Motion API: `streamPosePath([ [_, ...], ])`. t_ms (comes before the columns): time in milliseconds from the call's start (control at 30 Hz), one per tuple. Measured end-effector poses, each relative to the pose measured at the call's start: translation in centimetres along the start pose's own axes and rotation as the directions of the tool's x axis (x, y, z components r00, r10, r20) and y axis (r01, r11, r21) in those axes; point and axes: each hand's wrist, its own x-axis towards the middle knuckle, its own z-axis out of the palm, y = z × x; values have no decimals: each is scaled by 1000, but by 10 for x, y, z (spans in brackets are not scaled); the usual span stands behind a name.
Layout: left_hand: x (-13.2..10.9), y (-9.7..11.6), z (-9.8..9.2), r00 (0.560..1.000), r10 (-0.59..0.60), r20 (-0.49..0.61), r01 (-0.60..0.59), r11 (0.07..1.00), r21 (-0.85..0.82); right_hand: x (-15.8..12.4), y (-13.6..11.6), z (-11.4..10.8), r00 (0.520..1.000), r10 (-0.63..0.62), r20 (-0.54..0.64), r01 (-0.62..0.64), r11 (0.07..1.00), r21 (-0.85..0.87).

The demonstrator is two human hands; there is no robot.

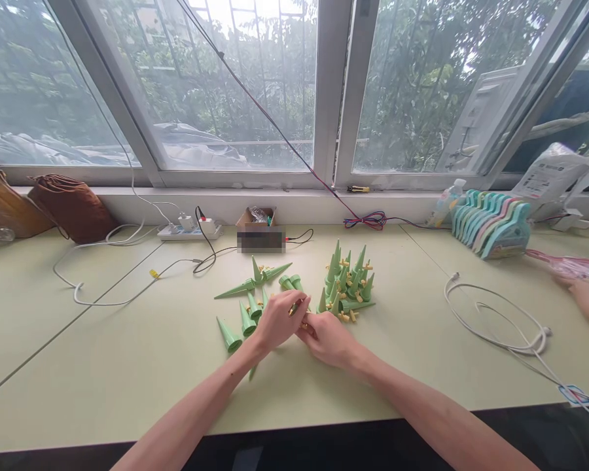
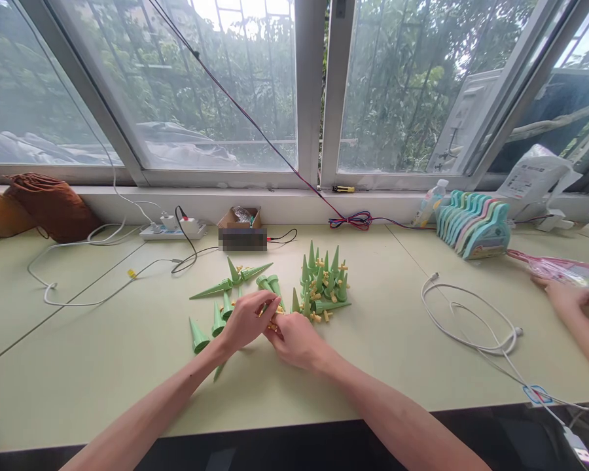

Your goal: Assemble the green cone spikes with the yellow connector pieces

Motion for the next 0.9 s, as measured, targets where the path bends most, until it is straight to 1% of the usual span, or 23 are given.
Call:
streamPosePath([
  [300,-1,-1,0,999,-2,35,2,1000,10,0,0,-1,1000,18,19,-17,999,-42],
  [500,-1,1,-1,999,0,51,-1,1000,9,0,-3,-4,999,26,39,-25,1000,-17],
  [700,-1,4,-1,999,-21,-35,21,1000,-5,1,0,-2,1000,-4,24,3,999,44],
  [900,0,3,-2,997,0,-75,-1,1000,-14,1,4,0,999,36,-6,-36,999,34],
])
